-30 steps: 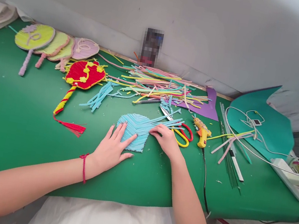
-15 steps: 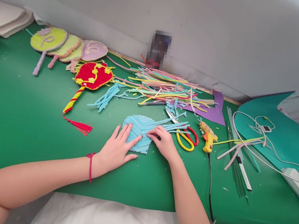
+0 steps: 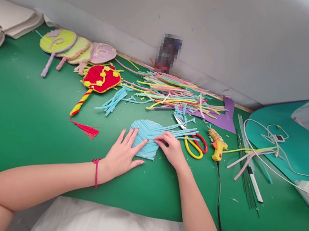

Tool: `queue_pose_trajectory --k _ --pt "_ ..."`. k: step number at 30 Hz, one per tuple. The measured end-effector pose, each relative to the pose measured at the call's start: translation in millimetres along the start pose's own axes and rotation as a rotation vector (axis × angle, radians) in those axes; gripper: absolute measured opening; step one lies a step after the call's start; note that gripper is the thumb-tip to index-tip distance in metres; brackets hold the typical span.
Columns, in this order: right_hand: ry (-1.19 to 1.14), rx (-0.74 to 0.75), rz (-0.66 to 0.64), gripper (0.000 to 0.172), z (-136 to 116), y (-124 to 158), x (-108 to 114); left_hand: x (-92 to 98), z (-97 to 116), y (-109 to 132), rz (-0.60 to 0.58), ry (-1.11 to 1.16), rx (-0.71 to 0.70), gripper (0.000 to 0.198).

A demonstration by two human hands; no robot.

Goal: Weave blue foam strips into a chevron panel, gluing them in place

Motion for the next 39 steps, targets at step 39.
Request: queue_pose_trajectory --k 39 --pt "0.283 -0.925 1.081 0.024 99.2 63.1 146.3 -8.3 -4.3 -1.5 0.101 -0.038 -0.057 0.064"
Point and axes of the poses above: each hand's wrist, its own y-axis away from the middle knuckle, its own x-axis out of the back of the hand, z = x × y, the point moved 2 cm from there along -y, towards the middle knuckle, and after that the axes turned 11 degrees about -y, right-handed, at the moved point
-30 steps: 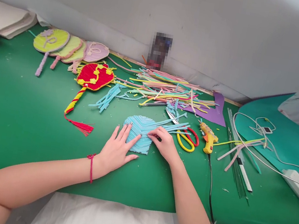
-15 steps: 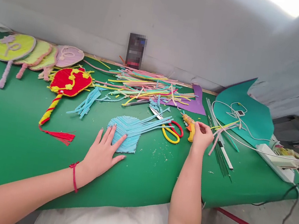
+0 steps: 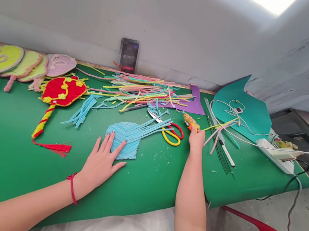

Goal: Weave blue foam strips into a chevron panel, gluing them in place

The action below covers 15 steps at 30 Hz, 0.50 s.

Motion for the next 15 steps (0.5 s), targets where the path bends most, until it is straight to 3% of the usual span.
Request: queue_pose_trajectory --k 6,9,12,15 --pt "-0.299 0.057 -0.012 0.035 -9.9 7.5 5.1 -2.9 0.0 1.7 0.015 0.047 0.014 0.063" --pt "-0.324 0.129 0.055 0.044 -24.3 20.3 7.7 -0.4 2.0 1.6 0.029 0.071 0.013 0.064" --pt "-0.306 0.18 0.048 0.054 -49.5 45.0 14.9 4.6 -3.2 -5.2 0.062 0.091 0.007 0.06" --pt "-0.291 0.264 -0.063 0.066 -81.4 81.7 28.2 8.0 -23.5 -20.2 0.118 0.155 -0.034 0.042"
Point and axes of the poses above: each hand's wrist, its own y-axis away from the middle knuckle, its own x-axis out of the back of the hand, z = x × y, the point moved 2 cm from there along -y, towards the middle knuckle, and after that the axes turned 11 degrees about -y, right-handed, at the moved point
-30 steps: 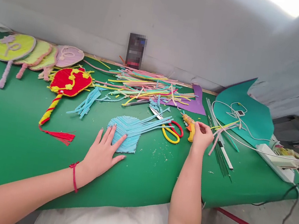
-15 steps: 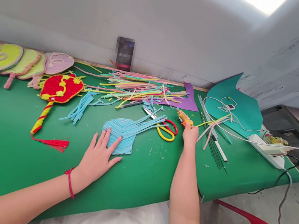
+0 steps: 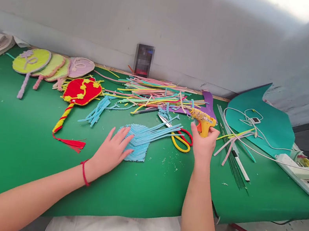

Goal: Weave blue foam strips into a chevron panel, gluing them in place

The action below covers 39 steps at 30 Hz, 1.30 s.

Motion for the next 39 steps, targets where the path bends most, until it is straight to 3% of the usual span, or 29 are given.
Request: queue_pose_trajectory --k 3,5,9,12,20,30,32,36,39 --pt "-0.057 0.096 -0.087 0.066 -36.0 31.0 -2.1 0.2 -29.4 -14.5 0.042 0.112 -0.05 0.028" --pt "-0.101 0.154 -0.178 0.064 -45.6 47.1 -10.6 -3.2 -44.7 -19.9 0.038 0.155 -0.08 0.023" --pt "-0.088 0.164 -0.26 0.063 -26.9 54.5 -36.1 -12.2 -53.4 -20.7 -0.003 0.172 -0.107 0.015" --pt "-0.103 0.05 -0.314 0.061 -3.9 44.3 -48.2 -14.9 -49.5 -19.7 -0.017 0.164 -0.12 0.014" --pt "-0.203 -0.052 -0.264 0.059 8.3 29.1 -47.4 -11.9 -49.1 -22.8 -0.063 0.29 -0.162 0.014" --pt "-0.244 -0.066 -0.23 0.06 15.1 28.3 -54.0 -0.7 -41.4 -19.4 0.021 0.223 -0.242 0.019" --pt "-0.276 -0.042 -0.173 0.058 13.9 27.8 -52.5 5.2 -40.7 -18.6 0.088 0.257 -0.208 0.019" --pt "-0.379 -0.04 -0.053 0.053 14.7 24.4 -48.8 11.1 -51.7 -18.4 0.265 0.224 -0.007 0.017" --pt "-0.466 -0.103 -0.084 0.05 17.0 23.1 -50.0 7.1 -61.6 -20.2 0.299 0.112 0.079 0.019"
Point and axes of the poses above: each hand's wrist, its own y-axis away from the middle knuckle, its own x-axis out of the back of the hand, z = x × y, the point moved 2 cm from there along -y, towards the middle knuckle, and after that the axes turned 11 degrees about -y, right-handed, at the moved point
